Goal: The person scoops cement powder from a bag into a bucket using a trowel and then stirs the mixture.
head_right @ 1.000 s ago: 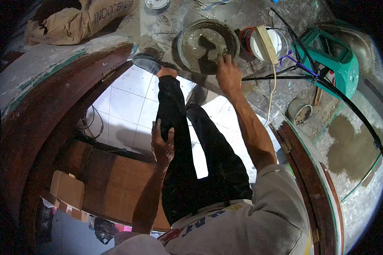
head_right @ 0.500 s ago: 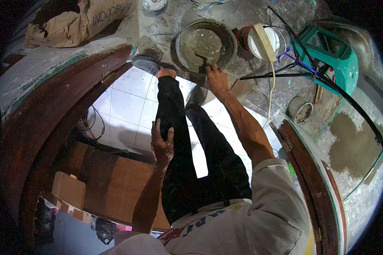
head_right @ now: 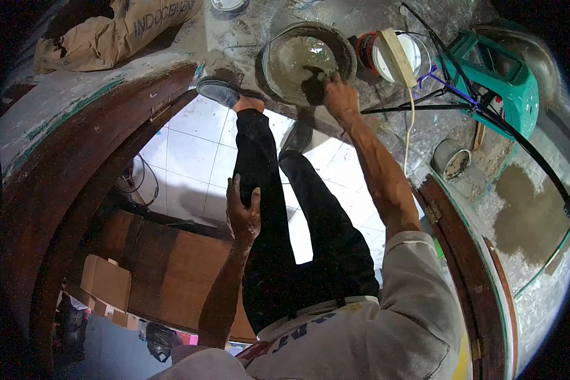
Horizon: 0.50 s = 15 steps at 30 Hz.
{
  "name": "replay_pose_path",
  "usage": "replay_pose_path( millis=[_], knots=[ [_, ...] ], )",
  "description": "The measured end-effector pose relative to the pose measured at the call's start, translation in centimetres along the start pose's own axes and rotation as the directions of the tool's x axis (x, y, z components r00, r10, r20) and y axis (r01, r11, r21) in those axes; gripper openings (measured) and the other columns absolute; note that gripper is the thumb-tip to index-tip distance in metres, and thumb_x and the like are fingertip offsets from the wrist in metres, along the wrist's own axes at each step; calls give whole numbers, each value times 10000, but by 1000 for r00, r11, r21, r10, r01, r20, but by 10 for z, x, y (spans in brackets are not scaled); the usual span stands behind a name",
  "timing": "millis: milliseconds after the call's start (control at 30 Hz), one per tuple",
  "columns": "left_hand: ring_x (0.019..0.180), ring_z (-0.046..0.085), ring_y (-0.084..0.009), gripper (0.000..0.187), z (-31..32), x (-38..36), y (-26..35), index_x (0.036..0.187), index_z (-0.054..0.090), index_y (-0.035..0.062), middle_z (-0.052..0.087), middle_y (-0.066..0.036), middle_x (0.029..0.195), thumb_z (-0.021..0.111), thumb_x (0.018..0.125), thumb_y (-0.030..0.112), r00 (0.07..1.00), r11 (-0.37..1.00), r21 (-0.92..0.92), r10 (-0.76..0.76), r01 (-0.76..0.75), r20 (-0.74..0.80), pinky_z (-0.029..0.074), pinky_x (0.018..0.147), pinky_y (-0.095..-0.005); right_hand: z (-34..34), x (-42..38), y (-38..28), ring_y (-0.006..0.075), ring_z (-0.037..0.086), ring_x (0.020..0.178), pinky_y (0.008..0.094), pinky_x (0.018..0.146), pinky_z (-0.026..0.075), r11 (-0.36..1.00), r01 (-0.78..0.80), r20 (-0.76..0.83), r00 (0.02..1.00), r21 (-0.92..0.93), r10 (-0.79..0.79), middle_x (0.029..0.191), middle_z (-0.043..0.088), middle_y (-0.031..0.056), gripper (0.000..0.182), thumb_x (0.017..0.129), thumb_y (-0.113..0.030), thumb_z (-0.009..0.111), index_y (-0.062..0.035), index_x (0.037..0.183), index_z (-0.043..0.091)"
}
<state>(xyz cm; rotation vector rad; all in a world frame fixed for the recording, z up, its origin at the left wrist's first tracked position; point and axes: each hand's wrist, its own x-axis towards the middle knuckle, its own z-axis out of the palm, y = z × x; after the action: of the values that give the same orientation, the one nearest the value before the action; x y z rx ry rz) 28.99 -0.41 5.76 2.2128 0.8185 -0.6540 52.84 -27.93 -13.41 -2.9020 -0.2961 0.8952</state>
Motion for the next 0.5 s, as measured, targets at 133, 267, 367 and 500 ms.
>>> replay_pose_path(
  millis=[133,267,367,500],
  knots=[
    [1510,423,-477,659,2,1,-3,1603,455,67,425,-311,1631,651,1060,385,1000,1000,0,14,-14,3,353,1228,-566,-26,3,3,411,726,1057,536,813,634,999,-25,-91,996,-47,21,1249,630,160,347,952,-137,605,-134,1297,646],
    [1508,426,-474,670,1,-2,-4,1602,455,65,428,-308,1630,660,1054,392,1000,1000,-2,7,-7,2,357,1227,-564,-34,4,1,411,714,1051,565,789,623,999,-41,-227,973,-19,36,1211,627,140,297,985,-176,569,-149,1274,632],
    [1506,430,-473,668,2,0,-3,1597,462,62,432,-307,1628,670,1048,381,1000,1000,-2,17,-18,-7,361,1227,-559,-19,8,-4,412,710,1040,561,753,627,998,-29,-235,972,-49,16,1230,623,139,330,959,-140,595,-136,1289,615],
    [1505,428,-478,685,-2,1,2,1578,467,16,464,-308,1596,669,1054,409,1000,1000,-22,-3,3,10,358,1242,-556,20,-13,-27,402,685,1126,515,765,640,999,-36,-127,991,-31,32,1277,601,179,332,942,-86,631,-64,1273,624]
  ],
)
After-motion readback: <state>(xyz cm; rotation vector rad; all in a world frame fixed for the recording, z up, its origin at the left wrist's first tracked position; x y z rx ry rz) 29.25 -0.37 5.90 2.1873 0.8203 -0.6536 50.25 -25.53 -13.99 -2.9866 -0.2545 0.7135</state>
